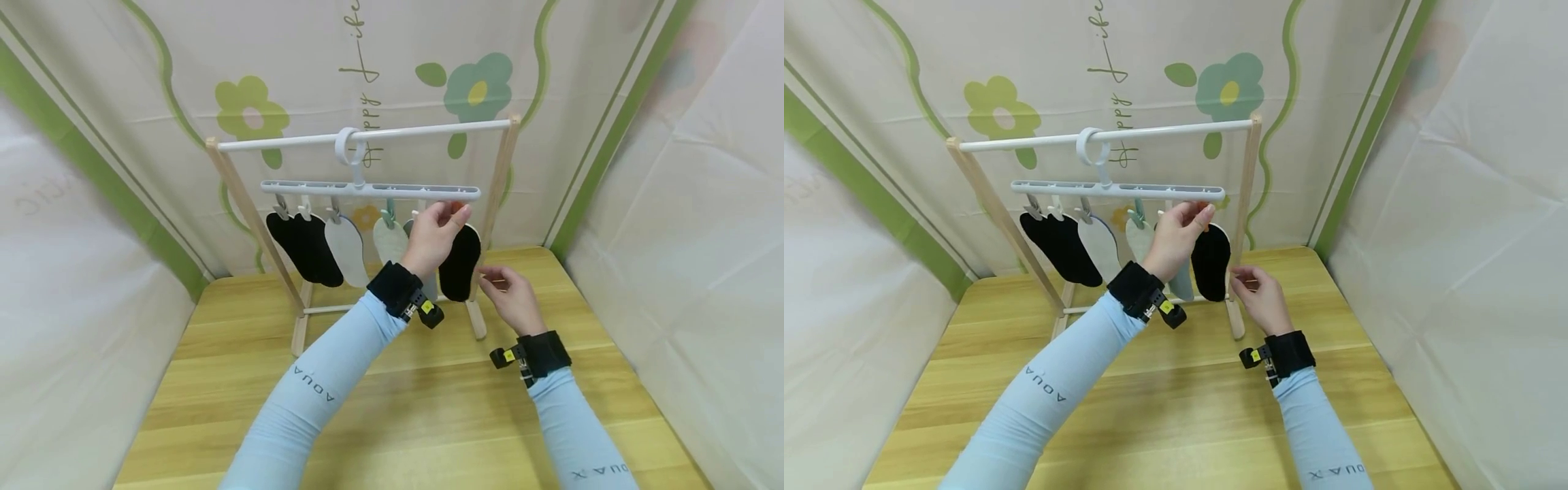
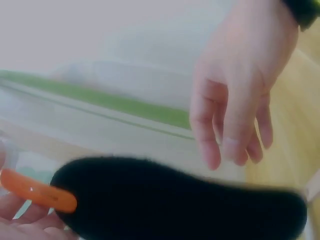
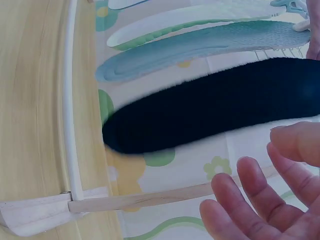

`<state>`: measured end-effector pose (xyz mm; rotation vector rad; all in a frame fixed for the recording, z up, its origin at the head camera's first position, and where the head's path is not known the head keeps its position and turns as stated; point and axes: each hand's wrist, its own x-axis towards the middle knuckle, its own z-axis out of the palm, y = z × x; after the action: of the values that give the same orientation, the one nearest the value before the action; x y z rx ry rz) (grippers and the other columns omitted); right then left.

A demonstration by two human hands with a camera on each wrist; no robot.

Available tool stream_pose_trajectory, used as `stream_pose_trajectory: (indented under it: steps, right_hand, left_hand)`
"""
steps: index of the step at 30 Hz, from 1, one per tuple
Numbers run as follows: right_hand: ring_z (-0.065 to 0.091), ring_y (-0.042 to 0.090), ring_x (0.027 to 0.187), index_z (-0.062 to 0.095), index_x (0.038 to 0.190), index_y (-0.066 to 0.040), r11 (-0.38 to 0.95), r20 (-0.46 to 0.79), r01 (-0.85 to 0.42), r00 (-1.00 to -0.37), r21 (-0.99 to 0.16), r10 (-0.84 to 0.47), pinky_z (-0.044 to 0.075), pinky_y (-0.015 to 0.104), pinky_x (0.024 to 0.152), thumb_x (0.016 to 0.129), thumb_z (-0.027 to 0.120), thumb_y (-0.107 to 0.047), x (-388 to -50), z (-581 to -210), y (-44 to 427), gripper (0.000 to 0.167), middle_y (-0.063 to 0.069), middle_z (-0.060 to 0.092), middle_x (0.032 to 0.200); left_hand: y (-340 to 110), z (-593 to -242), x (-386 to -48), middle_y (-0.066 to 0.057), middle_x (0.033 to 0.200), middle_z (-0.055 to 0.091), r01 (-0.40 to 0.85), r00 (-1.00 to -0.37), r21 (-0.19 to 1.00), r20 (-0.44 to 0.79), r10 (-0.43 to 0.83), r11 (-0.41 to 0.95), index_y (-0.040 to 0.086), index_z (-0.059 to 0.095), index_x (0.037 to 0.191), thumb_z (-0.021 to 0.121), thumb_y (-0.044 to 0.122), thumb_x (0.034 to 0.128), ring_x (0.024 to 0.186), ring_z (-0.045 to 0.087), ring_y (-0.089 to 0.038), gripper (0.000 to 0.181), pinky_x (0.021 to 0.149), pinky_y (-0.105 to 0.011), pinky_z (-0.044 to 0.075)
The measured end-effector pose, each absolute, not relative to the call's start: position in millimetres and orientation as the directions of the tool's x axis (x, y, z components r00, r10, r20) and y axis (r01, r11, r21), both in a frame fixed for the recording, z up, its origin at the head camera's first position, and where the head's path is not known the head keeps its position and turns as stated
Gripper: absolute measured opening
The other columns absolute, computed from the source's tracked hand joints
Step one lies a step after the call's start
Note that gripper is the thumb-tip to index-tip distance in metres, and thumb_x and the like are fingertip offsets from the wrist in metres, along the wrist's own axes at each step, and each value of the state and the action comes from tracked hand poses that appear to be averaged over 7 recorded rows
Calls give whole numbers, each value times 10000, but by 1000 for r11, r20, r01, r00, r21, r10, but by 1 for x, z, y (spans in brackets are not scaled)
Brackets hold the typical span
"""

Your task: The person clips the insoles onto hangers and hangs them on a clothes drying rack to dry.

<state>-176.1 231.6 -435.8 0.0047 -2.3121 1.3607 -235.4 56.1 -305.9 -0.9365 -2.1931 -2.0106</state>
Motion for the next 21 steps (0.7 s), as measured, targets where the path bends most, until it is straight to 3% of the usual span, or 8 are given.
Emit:
stream_pose_trajectory:
  steps: [12, 21]
  right_hand:
    - [628, 281, 998, 658, 1199, -18, 517, 396, -239, -893, -822, 216, 493, 375, 874, 979, 652, -192, -175, -439, 230, 282, 147, 660, 1100]
    - [620, 292, 1034, 651, 1210, -26, 514, 383, -239, -903, -824, 194, 487, 352, 881, 985, 644, -246, -170, -443, 234, 315, 148, 648, 1137]
  left_hand:
    - [50, -313, -231, -5, 1289, 646, 484, -825, 873, 435, 361, 53, 136, 640, 1312, 608, 360, 990, 1247, 529, -91, 393, 1046, -313, 425]
    - [46, -315, -216, -10, 1463, 505, 499, -819, 867, 464, 336, 18, 116, 508, 1449, 589, 303, 1007, 1348, 420, -82, 487, 1084, -300, 379]
